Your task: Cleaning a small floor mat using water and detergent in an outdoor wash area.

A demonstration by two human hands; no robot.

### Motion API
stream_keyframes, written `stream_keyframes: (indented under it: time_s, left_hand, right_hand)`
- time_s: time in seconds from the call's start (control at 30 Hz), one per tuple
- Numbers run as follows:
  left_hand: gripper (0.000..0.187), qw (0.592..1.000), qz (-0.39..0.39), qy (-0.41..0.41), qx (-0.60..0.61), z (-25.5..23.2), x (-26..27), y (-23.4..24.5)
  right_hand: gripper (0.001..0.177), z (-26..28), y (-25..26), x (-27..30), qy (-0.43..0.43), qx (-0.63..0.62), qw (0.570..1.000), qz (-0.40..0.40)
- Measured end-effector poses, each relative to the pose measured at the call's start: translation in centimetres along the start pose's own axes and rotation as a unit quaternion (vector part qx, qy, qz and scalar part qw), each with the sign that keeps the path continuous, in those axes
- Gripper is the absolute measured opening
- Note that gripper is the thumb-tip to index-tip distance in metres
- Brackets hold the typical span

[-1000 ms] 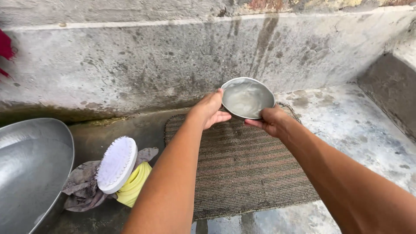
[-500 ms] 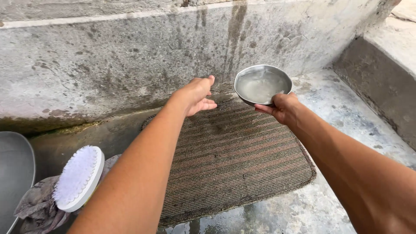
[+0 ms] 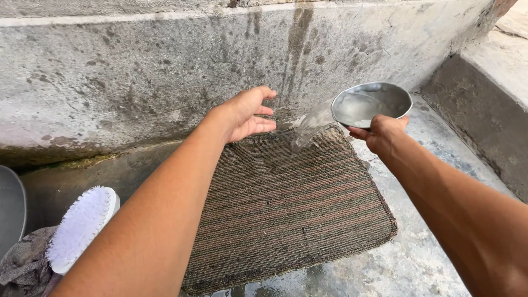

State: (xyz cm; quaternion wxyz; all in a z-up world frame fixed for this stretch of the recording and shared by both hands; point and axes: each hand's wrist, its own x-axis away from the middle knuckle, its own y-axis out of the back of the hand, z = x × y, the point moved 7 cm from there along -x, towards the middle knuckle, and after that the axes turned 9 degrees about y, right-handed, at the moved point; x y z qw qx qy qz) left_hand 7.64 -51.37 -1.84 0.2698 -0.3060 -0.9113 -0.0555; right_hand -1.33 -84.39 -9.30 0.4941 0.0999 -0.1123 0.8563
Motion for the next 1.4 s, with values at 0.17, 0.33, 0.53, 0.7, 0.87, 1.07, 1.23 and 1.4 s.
stream_keyframes:
  time_s: [0.17,0.33,0.53,0.7,0.87,1.07,1.23,1.4]
  left_hand:
    - [0.079,1.000,0.009,0.005,0.016,0.0,1.0,0.3]
    - [0.074,0.999,0.026,0.002,0.046,0.2,0.6,0.8]
    - [0.072,0.998,0.043,-0.003,0.042,-0.5,0.4,0.7]
    - [0.071,0.998,0.041,-0.003,0.043,-0.4,1.0,1.3]
    - [0.072,0.997,0.049,0.004,0.051,0.2,0.6,1.0]
    - [0.074,0.998,0.042,0.009,0.035,0.6,1.5,1.3]
    - [0.071,0.998,0.048,0.008,0.039,0.8,1.8,1.8]
    - [0.058,0.999,0.033,0.013,0.013,1.4,1.9,2.8]
  right_hand:
    - [0.093,1.4,1.5,-1.7,0.002,-0.029,0.999,-0.041]
    - [0.091,1.5,3.1,-3.9,0.017,-0.075,0.990,-0.122]
    - [0.082,3.4,4.4,-5.1,0.032,-0.086,0.980,-0.174]
    - [0.075,2.0,5.7,-5.4,0.028,-0.121,0.974,-0.189]
    - [0.083,1.7,6.0,-4.7,0.032,-0.078,0.984,-0.155]
    - [0.084,2.4,5.0,-3.7,0.034,-0.044,0.990,-0.129]
    - [0.077,2.9,4.6,-1.5,0.033,0.047,0.997,-0.044]
    - [0.068,0.9,4.6,-1.0,0.042,0.151,0.982,0.101]
